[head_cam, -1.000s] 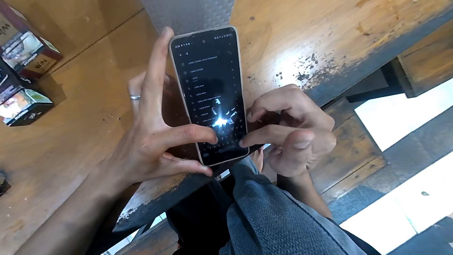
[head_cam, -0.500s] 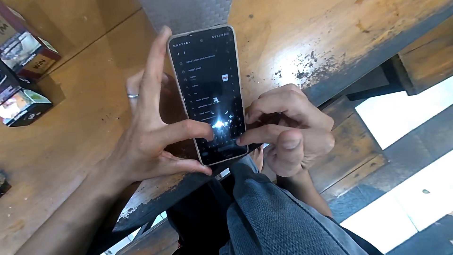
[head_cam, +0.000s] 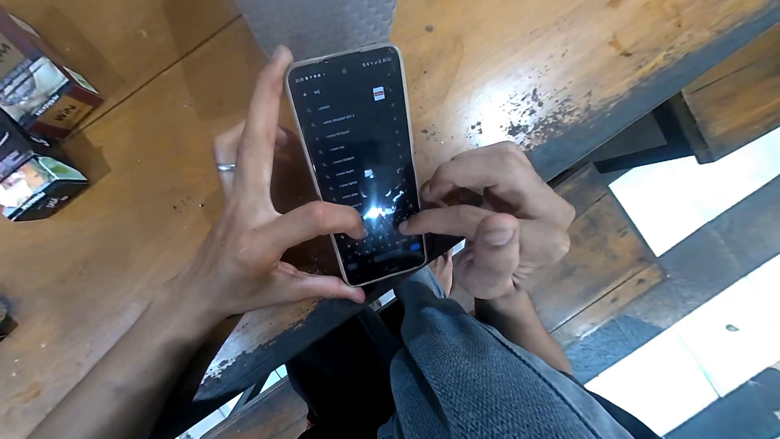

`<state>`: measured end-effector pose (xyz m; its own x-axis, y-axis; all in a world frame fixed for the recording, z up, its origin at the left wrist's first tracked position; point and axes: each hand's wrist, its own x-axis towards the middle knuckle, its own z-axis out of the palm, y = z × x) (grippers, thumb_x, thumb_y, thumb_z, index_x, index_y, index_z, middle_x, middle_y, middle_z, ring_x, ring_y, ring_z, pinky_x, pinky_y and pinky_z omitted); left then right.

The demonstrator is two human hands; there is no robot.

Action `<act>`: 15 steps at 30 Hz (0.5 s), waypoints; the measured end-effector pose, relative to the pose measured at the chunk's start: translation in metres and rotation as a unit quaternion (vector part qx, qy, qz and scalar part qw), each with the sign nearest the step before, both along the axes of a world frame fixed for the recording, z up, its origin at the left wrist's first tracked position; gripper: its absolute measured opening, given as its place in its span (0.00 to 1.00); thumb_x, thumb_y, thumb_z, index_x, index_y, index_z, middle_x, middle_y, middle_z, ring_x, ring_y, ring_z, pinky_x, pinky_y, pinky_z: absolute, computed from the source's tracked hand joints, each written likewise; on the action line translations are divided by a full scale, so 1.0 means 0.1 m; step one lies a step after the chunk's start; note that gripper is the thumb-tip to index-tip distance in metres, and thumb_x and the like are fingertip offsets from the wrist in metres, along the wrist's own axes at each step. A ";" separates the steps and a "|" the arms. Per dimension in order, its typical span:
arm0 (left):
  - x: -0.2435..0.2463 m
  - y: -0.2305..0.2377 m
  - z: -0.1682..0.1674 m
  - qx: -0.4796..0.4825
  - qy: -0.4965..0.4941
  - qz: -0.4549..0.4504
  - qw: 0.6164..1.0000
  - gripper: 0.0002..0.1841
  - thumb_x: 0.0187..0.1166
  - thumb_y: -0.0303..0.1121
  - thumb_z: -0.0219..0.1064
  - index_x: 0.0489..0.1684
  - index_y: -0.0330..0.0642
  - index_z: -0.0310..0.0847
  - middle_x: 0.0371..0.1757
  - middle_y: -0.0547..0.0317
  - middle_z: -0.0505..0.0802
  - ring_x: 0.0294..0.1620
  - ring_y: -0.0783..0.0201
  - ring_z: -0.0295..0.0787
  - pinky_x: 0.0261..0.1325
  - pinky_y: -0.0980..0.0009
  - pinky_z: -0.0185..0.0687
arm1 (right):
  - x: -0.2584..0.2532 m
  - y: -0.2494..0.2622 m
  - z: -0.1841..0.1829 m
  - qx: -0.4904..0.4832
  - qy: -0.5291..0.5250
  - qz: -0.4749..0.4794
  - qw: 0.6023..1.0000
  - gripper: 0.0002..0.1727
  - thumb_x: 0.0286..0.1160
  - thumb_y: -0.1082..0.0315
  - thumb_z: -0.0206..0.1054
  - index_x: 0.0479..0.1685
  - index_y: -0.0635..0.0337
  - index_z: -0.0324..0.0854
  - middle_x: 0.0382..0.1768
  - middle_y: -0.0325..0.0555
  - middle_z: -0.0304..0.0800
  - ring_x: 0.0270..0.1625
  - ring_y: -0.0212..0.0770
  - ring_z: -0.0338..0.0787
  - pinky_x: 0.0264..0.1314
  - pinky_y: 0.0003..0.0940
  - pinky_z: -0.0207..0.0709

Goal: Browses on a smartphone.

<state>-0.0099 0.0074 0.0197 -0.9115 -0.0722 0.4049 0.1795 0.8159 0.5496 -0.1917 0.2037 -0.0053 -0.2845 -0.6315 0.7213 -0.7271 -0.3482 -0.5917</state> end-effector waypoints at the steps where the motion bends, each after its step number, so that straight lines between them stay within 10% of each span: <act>1: 0.00 0.00 0.00 -0.001 0.000 0.000 1.000 0.27 0.50 0.67 0.83 0.42 0.63 0.89 0.94 0.34 0.47 0.90 0.37 0.49 0.80 0.46 0.57 | 0.01 0.00 0.00 0.002 0.002 -0.008 1.000 0.27 0.89 0.59 0.50 0.26 0.60 0.90 0.40 0.49 0.89 0.53 0.39 0.85 0.53 0.32 0.79; 9: 0.00 0.00 -0.01 0.001 0.005 -0.001 1.000 0.27 0.50 0.67 0.83 0.43 0.63 0.89 0.94 0.36 0.48 0.90 0.38 0.49 0.81 0.46 0.57 | 0.01 0.00 0.01 0.008 0.003 0.004 1.000 0.33 0.92 0.52 0.43 0.31 0.57 0.93 0.41 0.46 0.88 0.52 0.37 0.84 0.53 0.30 0.78; 15: 0.01 0.01 -0.01 -0.003 0.005 0.008 1.000 0.26 0.49 0.67 0.83 0.40 0.63 0.90 0.94 0.34 0.47 0.88 0.38 0.51 0.78 0.47 0.57 | 0.01 -0.07 0.10 0.087 -0.008 -0.025 0.996 0.38 0.90 0.40 0.35 0.62 0.56 0.89 0.59 0.50 0.78 0.61 0.38 0.77 0.62 0.31 0.72</act>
<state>-0.0090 0.0080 0.0192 -0.9064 -0.0845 0.4140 0.1716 0.8218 0.5434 -0.1904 0.1970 0.0046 -0.3297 -0.7316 0.5967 -0.7304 -0.2028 -0.6522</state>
